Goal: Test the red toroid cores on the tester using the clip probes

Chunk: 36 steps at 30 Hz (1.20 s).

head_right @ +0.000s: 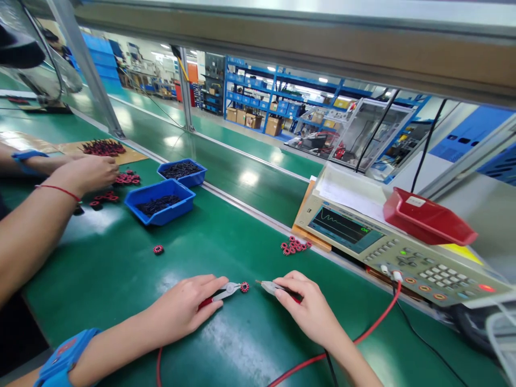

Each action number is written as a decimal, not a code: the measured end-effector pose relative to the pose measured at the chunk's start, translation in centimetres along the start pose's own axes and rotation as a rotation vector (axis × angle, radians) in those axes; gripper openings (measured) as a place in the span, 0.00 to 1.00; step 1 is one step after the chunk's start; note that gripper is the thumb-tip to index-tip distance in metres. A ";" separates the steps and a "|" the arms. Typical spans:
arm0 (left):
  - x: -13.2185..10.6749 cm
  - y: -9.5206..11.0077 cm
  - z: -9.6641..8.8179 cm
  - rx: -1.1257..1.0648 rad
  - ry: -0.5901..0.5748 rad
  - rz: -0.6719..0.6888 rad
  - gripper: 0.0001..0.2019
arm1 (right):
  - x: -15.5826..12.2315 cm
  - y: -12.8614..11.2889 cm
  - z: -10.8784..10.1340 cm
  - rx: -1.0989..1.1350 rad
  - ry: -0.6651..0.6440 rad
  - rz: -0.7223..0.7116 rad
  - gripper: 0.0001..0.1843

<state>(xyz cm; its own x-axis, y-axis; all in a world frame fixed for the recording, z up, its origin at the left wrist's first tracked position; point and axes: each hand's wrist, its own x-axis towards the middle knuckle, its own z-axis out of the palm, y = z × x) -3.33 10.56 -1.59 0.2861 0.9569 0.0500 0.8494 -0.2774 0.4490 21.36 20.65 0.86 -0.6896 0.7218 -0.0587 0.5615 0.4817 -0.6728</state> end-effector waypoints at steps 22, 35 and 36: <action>-3.0 -2.7 -1.0 0.058 0.116 -0.176 0.14 | -1.4 0.5 2.8 -0.009 0.073 0.023 0.18; -1.2 -1.6 -0.6 -0.476 0.150 -0.158 0.09 | -7.9 11.0 -2.6 -0.770 0.582 0.442 0.22; 0.4 -1.3 0.2 -0.636 0.129 -0.163 0.09 | -6.7 10.6 -2.6 -0.708 0.597 0.421 0.22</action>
<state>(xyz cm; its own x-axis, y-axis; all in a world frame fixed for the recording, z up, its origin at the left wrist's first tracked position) -4.21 11.25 -2.33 0.0874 0.9958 0.0259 0.4387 -0.0619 0.8965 33.14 22.19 -3.90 -0.1413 0.9375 0.3180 0.9814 0.1748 -0.0794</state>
